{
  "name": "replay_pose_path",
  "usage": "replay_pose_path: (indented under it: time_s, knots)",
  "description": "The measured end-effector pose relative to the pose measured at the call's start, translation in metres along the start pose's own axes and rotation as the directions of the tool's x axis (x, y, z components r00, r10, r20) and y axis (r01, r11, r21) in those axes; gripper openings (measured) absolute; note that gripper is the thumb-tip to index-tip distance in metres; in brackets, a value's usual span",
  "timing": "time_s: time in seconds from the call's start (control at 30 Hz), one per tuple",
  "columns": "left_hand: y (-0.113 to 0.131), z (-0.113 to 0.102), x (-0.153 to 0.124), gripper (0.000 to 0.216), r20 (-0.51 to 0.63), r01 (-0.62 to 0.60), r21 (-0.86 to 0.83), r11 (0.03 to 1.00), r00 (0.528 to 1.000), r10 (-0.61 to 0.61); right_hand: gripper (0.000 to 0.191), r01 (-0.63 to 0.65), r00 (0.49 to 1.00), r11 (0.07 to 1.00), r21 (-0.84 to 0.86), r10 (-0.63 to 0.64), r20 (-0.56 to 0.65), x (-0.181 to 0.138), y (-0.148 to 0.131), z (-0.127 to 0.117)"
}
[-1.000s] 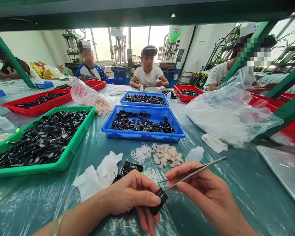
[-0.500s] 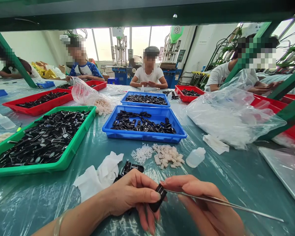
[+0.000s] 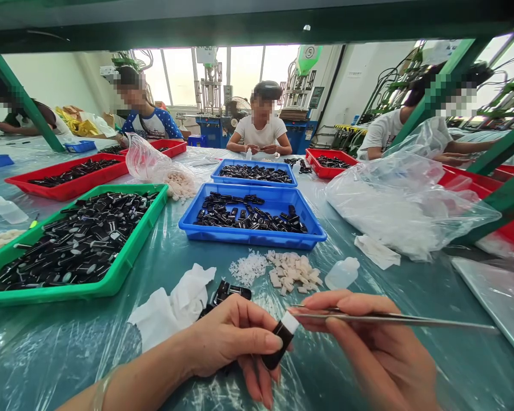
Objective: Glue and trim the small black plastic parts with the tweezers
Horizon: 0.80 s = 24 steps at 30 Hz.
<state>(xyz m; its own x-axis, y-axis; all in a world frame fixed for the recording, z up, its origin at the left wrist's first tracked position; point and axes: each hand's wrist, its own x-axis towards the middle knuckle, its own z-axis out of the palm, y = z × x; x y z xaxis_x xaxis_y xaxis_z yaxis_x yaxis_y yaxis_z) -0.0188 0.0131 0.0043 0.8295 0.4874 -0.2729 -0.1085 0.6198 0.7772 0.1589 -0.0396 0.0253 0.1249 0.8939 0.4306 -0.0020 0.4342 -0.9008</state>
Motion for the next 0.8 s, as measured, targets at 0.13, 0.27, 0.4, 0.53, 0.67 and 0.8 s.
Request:
replay_pose_path:
  time_s: [0.13, 0.27, 0.4, 0.53, 0.67, 0.8]
  knots:
    - [0.0, 0.0, 0.0, 0.027, -0.002, 0.004, 0.021, 1.0, 1.0, -0.004, 0.01, -0.037, 0.998, 0.999, -0.006, 0.037, -0.055, 0.006, -0.004, -0.004]
    - [0.004, 0.0, -0.001, 0.028, -0.013, -0.047, 0.061, 0.997, 0.999, 0.048, 0.011, -0.059, 0.998, 0.998, -0.009, 0.059, -0.018, 0.01, -0.002, -0.01]
    - [0.006, 0.001, -0.003, 0.028, -0.003, -0.081, 0.043, 0.996, 0.997, 0.081, 0.007, -0.096, 0.991, 0.995, -0.018, 0.098, 0.09, 0.009, 0.001, -0.012]
    - [0.005, 0.002, -0.003, 0.028, 0.008, -0.045, 0.063, 0.997, 0.999, 0.045, 0.008, -0.051, 0.985, 0.982, -0.184, 0.079, 0.15, 0.011, 0.0, -0.013]
    - [0.003, 0.004, 0.0, 0.027, -0.087, -0.049, 0.098, 0.994, 0.995, 0.057, 0.011, -0.078, 0.99, 0.957, -0.279, 0.108, 0.091, 0.019, -0.003, -0.017]
    - [0.003, 0.007, 0.002, 0.028, -0.149, -0.018, 0.088, 0.996, 0.988, 0.031, 0.009, -0.205, 0.977, 0.97, -0.129, 0.211, 0.036, 0.024, 0.0, -0.02]
